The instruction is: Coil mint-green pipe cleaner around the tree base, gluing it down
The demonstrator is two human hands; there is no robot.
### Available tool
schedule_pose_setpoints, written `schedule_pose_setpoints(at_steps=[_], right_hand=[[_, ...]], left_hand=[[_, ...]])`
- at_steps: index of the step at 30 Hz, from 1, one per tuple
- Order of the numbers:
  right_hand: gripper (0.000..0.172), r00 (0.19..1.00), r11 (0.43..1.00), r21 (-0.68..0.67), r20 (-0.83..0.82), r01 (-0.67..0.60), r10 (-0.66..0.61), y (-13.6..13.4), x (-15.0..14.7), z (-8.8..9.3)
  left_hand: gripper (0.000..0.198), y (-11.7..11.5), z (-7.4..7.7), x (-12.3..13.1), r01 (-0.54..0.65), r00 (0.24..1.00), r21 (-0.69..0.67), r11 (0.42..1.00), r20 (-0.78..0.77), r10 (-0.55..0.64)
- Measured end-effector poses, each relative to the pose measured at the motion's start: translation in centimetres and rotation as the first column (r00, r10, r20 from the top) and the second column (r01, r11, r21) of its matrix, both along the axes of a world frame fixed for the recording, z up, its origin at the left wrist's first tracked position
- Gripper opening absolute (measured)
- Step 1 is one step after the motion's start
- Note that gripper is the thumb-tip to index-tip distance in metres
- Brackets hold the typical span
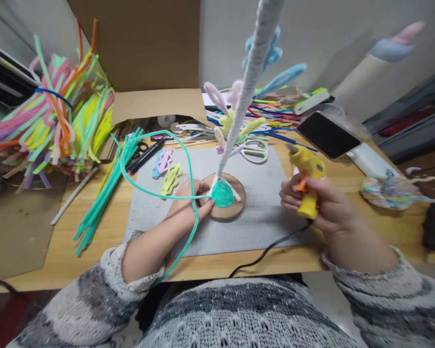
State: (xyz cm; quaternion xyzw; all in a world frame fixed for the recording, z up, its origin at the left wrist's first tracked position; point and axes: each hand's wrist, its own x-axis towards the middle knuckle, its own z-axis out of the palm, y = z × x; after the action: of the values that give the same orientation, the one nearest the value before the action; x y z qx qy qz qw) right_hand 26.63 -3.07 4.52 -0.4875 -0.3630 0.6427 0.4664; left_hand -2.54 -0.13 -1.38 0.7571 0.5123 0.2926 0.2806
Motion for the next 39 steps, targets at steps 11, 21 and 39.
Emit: schedule_pose_setpoints(at_steps=[11,21,39], right_hand=[[0.025,0.670,0.937,0.078,0.719,-0.340,0.184,1.2,-2.8,0.5],[0.037,0.520,0.923,0.044,0.836,-0.383,0.176,1.7,-5.1,-0.2],[0.035,0.449,0.895,-0.011,0.862,-0.447,0.234,1.8,-5.1,-1.4]], left_hand=[[0.035,-0.1,-0.3,0.2,-0.028,0.993,0.082,0.996,-0.112,0.037],[0.035,0.0,-0.2,0.3,-0.027,0.993,0.053,0.998,-0.113,0.033],[0.034,-0.1,-0.2,0.3,-0.024,0.991,0.046,0.999,-0.133,0.030]])
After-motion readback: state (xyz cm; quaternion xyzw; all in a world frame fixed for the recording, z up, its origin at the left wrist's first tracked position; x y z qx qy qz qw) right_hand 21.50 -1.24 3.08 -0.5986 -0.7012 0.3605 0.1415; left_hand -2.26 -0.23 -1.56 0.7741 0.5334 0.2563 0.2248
